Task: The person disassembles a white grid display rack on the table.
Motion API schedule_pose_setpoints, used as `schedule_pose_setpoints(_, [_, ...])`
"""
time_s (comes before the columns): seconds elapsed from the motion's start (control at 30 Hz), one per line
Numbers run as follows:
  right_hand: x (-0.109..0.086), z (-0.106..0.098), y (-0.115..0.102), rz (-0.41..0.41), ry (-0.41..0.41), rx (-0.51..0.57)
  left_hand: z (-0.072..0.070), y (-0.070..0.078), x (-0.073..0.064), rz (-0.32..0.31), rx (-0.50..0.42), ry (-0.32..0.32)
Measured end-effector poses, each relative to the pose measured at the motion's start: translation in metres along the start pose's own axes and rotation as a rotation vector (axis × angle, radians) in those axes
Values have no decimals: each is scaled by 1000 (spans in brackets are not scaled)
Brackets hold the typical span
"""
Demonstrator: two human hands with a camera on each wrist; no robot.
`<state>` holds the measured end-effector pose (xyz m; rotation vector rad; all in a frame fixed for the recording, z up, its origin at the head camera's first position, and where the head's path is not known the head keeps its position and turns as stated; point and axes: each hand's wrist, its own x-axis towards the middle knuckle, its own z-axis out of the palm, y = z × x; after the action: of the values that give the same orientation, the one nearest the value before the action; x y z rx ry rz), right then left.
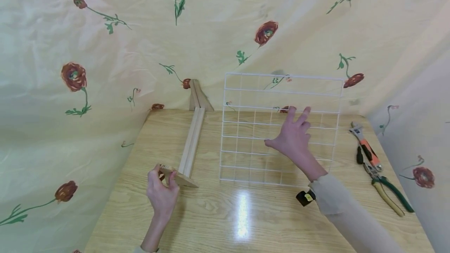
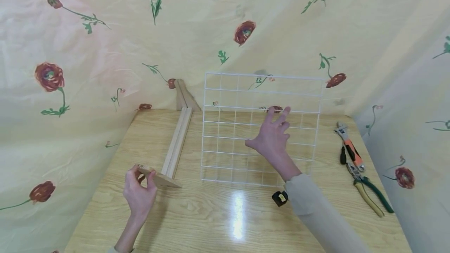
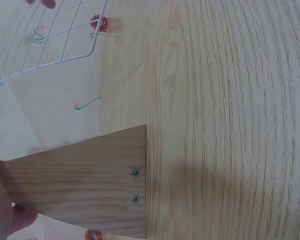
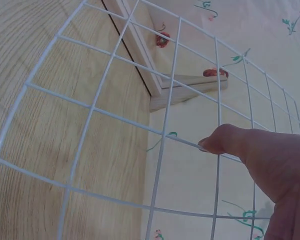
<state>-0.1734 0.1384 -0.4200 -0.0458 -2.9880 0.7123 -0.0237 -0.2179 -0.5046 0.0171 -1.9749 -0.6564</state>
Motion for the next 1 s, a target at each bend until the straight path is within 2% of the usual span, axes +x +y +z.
schedule_pose_setpoints(0.63, [14,27,-4,19,-109,-37,0,-1,-1,-22,-10,-21])
schedule_pose_setpoints(1.0, [19,41,-9,26,-167,-60,0,-1,-1,-18,33,-10])
